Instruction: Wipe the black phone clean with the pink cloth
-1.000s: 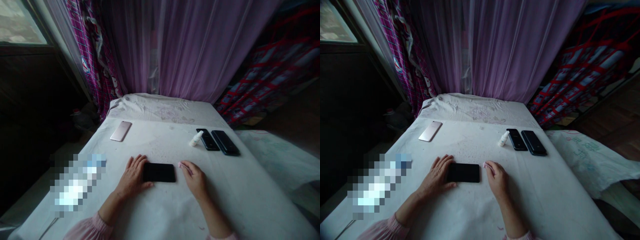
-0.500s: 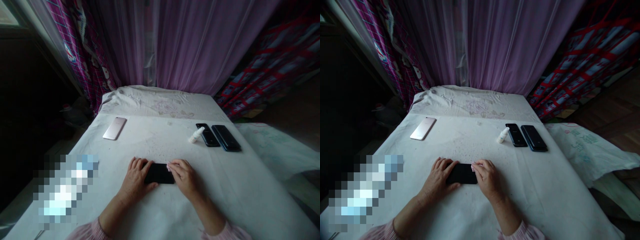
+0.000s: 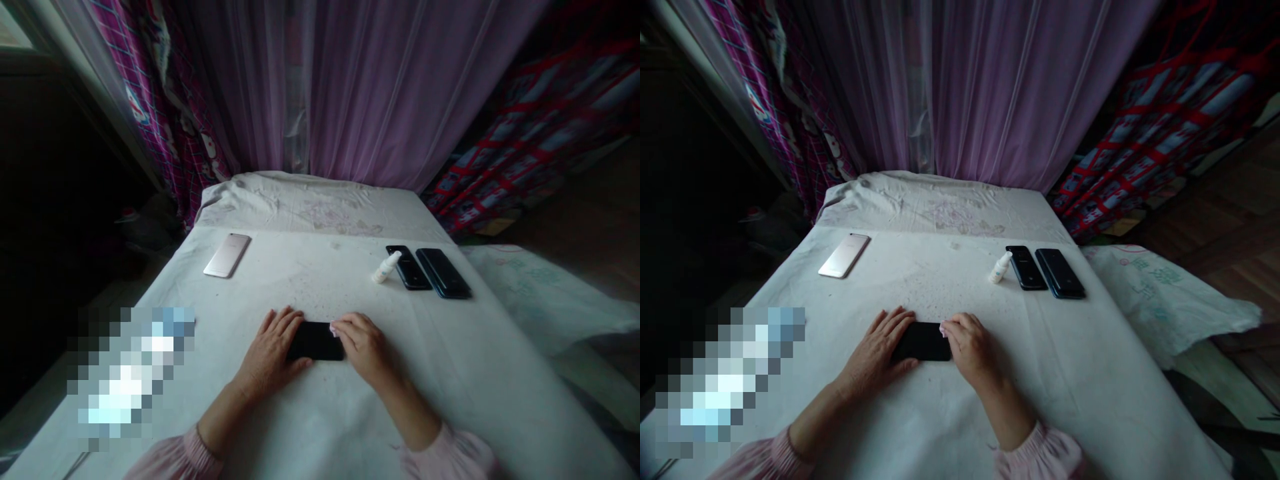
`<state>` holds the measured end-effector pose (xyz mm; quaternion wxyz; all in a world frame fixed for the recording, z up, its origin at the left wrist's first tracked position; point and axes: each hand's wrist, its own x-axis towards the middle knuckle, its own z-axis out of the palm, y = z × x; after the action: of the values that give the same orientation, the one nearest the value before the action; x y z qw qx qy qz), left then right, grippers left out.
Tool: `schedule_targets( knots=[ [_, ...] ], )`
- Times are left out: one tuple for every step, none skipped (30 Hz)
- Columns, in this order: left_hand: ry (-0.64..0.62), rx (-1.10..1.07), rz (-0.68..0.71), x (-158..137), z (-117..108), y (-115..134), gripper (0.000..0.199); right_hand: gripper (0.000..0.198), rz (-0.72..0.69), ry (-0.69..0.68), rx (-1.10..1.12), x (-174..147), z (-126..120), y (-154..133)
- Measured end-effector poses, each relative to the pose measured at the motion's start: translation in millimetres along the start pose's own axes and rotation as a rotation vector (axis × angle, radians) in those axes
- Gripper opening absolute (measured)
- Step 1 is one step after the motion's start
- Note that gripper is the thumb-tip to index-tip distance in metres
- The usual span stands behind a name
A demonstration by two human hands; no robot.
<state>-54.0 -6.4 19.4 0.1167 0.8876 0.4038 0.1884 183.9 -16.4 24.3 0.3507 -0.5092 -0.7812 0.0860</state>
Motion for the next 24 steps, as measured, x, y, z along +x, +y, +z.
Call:
schedule_targets(
  knots=[
    [0.002,0.0,-0.003,0.0,0.1,0.0,0.07,0.022,0.001,0.016,-0.015,4.2,2.6,2.9],
    [0.004,0.001,-0.01,0.1,0.1,0.1,0.071,0.022,0.002,0.027,-0.025,6.3,4.4,4.7],
    [0.005,0.002,-0.018,0.3,0.2,0.4,0.071,0.023,0.001,0.033,-0.027,6.2,5.2,5.3],
    [0.005,0.003,-0.026,0.4,0.4,0.7,0.072,0.023,0.0,0.034,-0.022,3.8,5.1,4.5],
    [0.005,0.004,-0.031,0.4,0.6,0.9,0.073,0.024,-0.001,0.033,-0.011,-0.7,4.2,2.5],
    [0.008,0.005,-0.033,0.3,1.0,1.0,0.073,0.024,-0.003,0.031,0.005,-6.9,2.6,-0.6],
    [0.011,0.005,-0.032,0.1,1.5,0.9,0.073,0.025,-0.001,0.03,0.022,-14.2,0.6,-4.3],
    [0.014,0.004,-0.031,-0.1,2.2,0.7,0.073,0.025,0.003,0.029,0.04,-21.8,-1.4,-8.4],
    [0.017,0.002,-0.027,-0.4,2.8,0.2,0.072,0.025,0.014,0.033,0.054,-29.0,-3.1,-12.2],
    [0.022,0.0,-0.022,-0.7,3.5,-0.3,0.072,0.026,0.026,0.026,0.064,-34.9,-4.4,-15.5],
    [0.028,-0.002,-0.017,-0.8,4.0,-0.9,0.072,0.026,0.037,0.022,0.075,-39.1,-5.1,-17.7],
    [0.033,-0.003,-0.01,-0.9,4.4,-1.5,0.072,0.026,0.045,0.019,0.082,-41.0,-5.1,-18.8],
    [0.036,-0.004,-0.003,-0.8,4.6,-2.1,0.072,0.026,0.051,0.019,0.086,-40.5,-4.5,-18.5],
    [0.037,-0.004,0.003,-0.6,4.5,-2.4,0.072,0.025,0.053,0.024,0.085,-37.7,-3.3,-17.1],
    [0.034,-0.004,0.005,-0.3,4.3,-2.6,0.073,0.025,0.054,0.03,0.077,-32.8,-1.6,-14.6],
    [0.027,-0.003,0.004,0.0,3.8,-2.7,0.073,0.025,0.053,0.037,0.061,-26.5,0.4,-11.4],
    [0.017,0.0,0.001,0.4,3.3,-2.6,0.073,0.025,0.052,0.043,0.042,-19.5,2.6,-7.9],
    [0.008,0.003,-0.003,0.7,2.7,-2.4,0.073,0.025,0.053,0.048,0.02,-12.6,4.7,-4.4],
    [-0.001,0.007,-0.007,1.0,2.2,-2.2,0.072,0.025,0.055,0.056,0.0,-6.5,6.7,-1.4],
    [-0.007,0.01,-0.01,1.2,1.9,-2.0,0.072,0.025,0.06,0.066,-0.019,-1.8,8.3,0.7],
    [-0.01,0.014,-0.012,1.3,1.8,-1.8,0.072,0.025,0.067,0.074,-0.032,0.8,9.3,1.8],
    [-0.009,0.016,-0.014,1.3,1.8,-1.7,0.072,0.025,0.073,0.077,-0.04,1.1,9.7,1.6],
    [-0.005,0.018,-0.016,1.3,2.0,-1.7,0.072,0.025,0.076,0.077,-0.041,-1.0,9.3,0.1],
    [0.0,0.018,-0.018,1.2,2.4,-1.7,0.072,0.025,0.076,0.074,-0.035,-5.1,8.2,-2.6]
  ],
)
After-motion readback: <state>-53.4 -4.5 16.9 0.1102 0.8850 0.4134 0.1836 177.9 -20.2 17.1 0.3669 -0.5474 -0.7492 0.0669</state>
